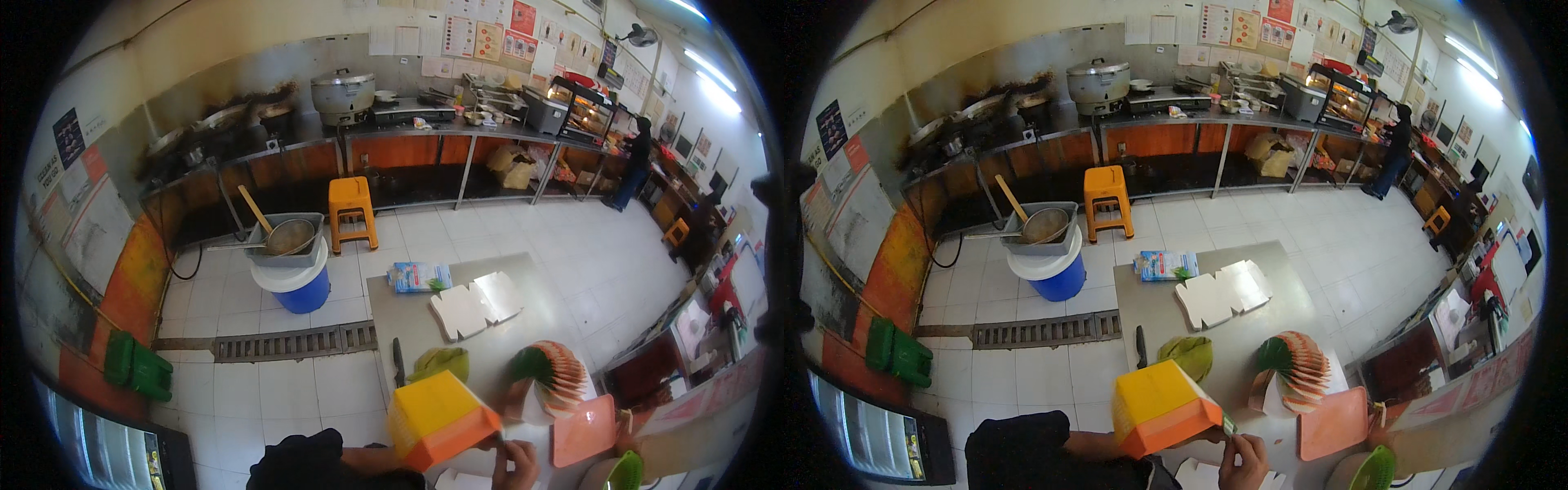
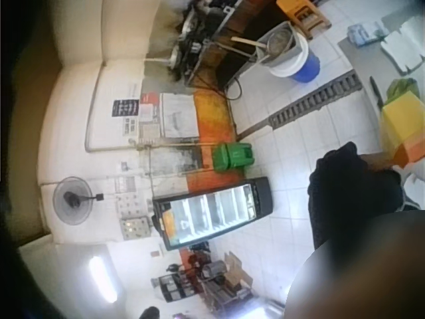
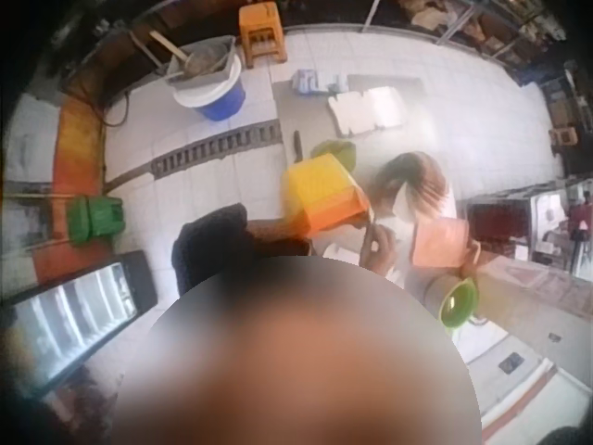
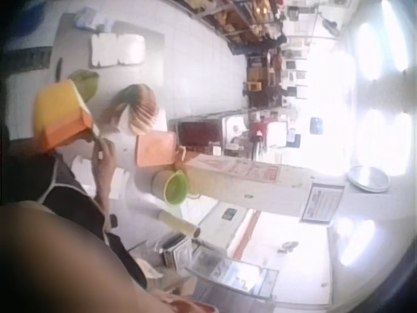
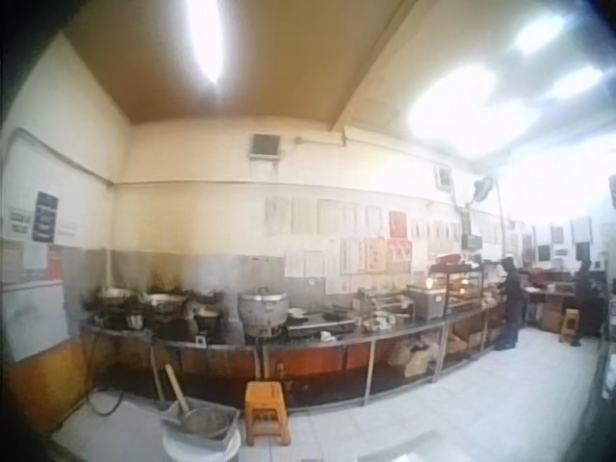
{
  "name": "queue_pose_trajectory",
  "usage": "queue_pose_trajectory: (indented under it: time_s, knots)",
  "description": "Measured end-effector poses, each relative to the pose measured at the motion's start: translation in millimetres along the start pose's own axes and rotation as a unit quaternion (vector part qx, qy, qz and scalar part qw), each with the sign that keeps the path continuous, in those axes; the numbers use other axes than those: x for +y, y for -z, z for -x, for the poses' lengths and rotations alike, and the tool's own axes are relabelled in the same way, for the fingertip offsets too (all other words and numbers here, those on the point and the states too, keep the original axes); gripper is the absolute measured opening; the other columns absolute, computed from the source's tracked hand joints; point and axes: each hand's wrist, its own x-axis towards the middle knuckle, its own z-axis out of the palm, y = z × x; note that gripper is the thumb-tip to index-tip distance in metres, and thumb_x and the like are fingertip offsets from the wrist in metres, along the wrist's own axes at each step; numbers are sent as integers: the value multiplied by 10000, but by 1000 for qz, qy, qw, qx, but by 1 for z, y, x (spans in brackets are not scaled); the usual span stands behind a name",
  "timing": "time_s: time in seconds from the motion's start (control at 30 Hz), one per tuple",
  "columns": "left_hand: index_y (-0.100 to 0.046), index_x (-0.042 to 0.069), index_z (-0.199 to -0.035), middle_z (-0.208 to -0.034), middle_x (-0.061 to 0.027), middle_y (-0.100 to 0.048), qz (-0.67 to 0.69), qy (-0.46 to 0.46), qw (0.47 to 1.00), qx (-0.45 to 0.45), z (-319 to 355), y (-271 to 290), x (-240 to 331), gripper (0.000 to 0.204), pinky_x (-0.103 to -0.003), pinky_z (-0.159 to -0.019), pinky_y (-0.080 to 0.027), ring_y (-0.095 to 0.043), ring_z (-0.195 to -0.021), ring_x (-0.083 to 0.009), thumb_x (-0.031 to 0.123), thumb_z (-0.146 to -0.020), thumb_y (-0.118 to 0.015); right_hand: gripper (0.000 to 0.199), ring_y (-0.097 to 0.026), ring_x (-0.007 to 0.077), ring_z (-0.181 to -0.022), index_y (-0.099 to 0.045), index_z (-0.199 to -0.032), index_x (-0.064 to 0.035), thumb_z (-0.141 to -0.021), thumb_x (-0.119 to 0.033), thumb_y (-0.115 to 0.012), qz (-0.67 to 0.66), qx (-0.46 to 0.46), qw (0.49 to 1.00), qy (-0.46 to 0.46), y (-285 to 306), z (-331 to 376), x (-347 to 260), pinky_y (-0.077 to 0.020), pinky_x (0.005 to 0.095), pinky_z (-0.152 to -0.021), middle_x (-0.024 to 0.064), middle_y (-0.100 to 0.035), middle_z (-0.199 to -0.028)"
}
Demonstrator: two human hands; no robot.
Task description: The person folds and assembles small paper boxes from flat sheets on a metal countertop. They repeatedly fold the sides, tuck flaps, and stack the finished boxes. The workspace includes a cutting board, a green basket, and a roll of paper.
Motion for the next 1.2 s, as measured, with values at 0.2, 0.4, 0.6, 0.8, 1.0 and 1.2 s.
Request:
queue_pose_trajectory:
  time_s: [0.2, 0.4, 0.6, 0.8, 1.0, 1.2]
  knots:
    - [-786, 9, -1037, -1008, -27, -788, 46, -55, 996, 50, -27, -15, 23, 156, -272, -797, -557, -673, -915, -72, 157, -1009, -743, 547, -451, 522, -1416, -510, -1509, 17, -975, -58, -600, 24, -47, 998, -34, -26, 33, 10, -510, 515, -1057, 442, -328, -1546]
    - [-683, -46, -1147, -994, -107, -791, 90, -142, 983, 69, -6, -40, 88, 203, -304, -809, -569, -721, -926, -130, 55, -980, -742, 678, -292, 552, -1493, -494, -1562, -112, -911, -40, -672, 169, 45, 981, -81, -15, 60, 2, -273, 629, -1207, 332, -285, -1629]
    - [-480, -26, -1365, -993, -153, -766, -46, -254, 960, -105, 19, -60, 125, 580, -291, -730, -573, -752, -832, -222, 76, -903, -814, 573, -660, 360, -1240, -634, -1426, -44, -883, -102, -806, 1, 227, 965, -133, 26, 66, -29, -553, 411, -1005, 216, -615, -1436]
    - [-474, 1, -1464, -1437, -207, -517, 31, -284, 922, -262, 34, -53, 115, 621, -469, -1187, -361, -459, -1426, -299, -35, -877, -673, 632, -692, 337, -1220, -620, -1438, -42, -856, -144, -844, 73, 259, 958, -95, 22, 91, -32, -597, 369, -957, 210, -653, -1401]
    - [-518, -31, -1368, -1276, -128, -628, 95, -215, 969, -75, 35, -64, 110, 417, -350, -1023, -504, -628, -1173, -203, 37, -989, -679, 619, -590, 377, -1327, -603, -1429, -29, -843, -54, -803, -7, 137, 987, -88, 19, 113, -37, -558, 420, -1041, 221, -510, -1533]
    - [-587, -29, -1241, -1114, -104, -677, -10, -288, 957, -30, 35, -82, 116, 329, -308, -844, -556, -683, -969, -181, 52, -960, -737, 654, -624, 391, -1250, -542, -1468, 1, -872, -99, -792, -82, 255, 958, -106, 19, 108, -30, -566, 418, -999, 244, -516, -1510]
